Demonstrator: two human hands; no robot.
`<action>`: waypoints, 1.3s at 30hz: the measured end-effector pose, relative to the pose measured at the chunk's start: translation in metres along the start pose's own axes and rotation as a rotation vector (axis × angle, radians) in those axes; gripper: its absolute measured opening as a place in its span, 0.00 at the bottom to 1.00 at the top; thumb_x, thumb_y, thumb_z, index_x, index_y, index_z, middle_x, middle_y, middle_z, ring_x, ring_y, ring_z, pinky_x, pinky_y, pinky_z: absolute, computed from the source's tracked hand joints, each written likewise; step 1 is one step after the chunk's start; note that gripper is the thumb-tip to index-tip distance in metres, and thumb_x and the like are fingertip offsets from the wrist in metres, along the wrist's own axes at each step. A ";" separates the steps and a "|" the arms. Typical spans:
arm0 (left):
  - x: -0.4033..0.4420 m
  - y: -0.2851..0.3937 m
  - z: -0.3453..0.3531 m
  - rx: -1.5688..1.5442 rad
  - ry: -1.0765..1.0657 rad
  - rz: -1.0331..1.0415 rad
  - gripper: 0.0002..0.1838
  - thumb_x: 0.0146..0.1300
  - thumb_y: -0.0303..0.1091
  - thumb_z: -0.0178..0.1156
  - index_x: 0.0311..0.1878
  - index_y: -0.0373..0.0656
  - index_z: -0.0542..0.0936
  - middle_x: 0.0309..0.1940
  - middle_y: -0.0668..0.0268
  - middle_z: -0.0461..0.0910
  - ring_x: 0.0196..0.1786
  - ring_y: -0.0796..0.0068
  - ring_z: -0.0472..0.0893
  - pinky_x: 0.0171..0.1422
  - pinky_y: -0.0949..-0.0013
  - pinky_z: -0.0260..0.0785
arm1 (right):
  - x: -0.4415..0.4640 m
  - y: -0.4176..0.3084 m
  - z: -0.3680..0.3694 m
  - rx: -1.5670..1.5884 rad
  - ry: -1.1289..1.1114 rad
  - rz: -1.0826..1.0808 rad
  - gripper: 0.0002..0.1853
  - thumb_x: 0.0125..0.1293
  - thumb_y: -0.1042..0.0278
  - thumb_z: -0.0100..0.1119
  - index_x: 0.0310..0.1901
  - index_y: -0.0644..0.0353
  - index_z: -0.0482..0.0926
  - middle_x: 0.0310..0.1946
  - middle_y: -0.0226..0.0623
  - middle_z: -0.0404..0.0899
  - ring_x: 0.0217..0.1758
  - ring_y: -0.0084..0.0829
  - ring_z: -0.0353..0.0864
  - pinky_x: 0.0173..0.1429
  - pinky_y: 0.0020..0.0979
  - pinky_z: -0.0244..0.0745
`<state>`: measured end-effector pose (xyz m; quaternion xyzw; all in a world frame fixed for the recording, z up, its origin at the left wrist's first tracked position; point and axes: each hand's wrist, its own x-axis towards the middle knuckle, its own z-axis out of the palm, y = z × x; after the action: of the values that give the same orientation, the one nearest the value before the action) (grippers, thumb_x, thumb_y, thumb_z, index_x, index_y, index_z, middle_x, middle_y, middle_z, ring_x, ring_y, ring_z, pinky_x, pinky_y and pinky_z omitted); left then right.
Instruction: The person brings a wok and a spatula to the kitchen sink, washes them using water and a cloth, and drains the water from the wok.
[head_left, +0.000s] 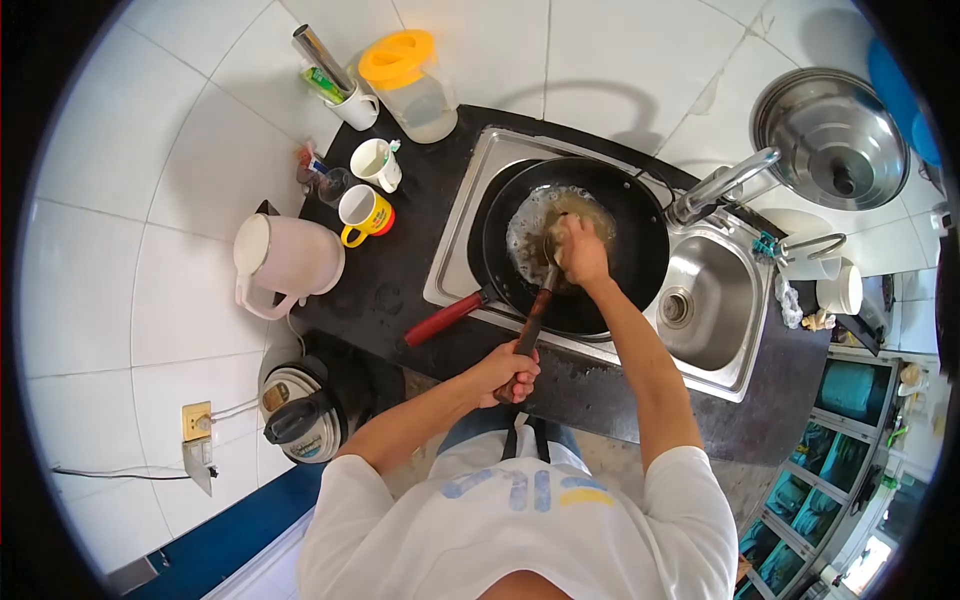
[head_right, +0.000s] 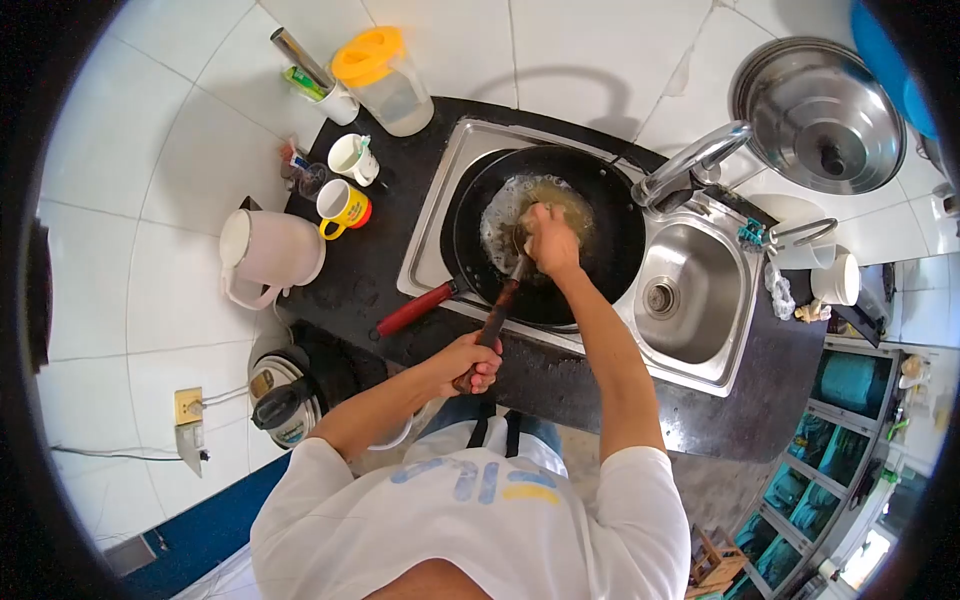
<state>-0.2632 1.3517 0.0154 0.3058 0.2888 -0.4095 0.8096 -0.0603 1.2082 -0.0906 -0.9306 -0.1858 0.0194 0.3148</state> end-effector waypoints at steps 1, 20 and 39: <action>-0.002 -0.003 0.000 -0.004 -0.007 -0.015 0.12 0.58 0.21 0.55 0.40 0.47 0.63 0.16 0.72 0.64 0.14 0.79 0.66 0.16 0.71 0.60 | 0.004 0.002 -0.001 0.004 0.001 0.066 0.15 0.60 0.72 0.57 0.48 0.50 0.68 0.47 0.50 0.70 0.42 0.58 0.77 0.45 0.50 0.75; -0.021 0.002 -0.015 -0.006 0.116 0.127 0.13 0.57 0.21 0.56 0.42 0.45 0.65 0.15 0.71 0.65 0.13 0.79 0.66 0.15 0.72 0.58 | 0.034 0.049 0.005 -0.179 -0.080 0.167 0.17 0.59 0.69 0.57 0.51 0.48 0.72 0.50 0.46 0.70 0.47 0.52 0.78 0.49 0.48 0.77; -0.020 0.006 -0.021 0.108 0.233 0.242 0.13 0.57 0.21 0.56 0.42 0.46 0.65 0.15 0.71 0.65 0.13 0.78 0.66 0.15 0.72 0.57 | 0.007 0.057 0.001 0.426 -0.111 0.029 0.21 0.54 0.72 0.64 0.52 0.55 0.77 0.47 0.44 0.78 0.52 0.45 0.77 0.55 0.36 0.73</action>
<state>-0.2726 1.3794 0.0177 0.4269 0.3194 -0.2860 0.7962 -0.0349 1.1696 -0.1249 -0.8432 -0.1812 0.1137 0.4931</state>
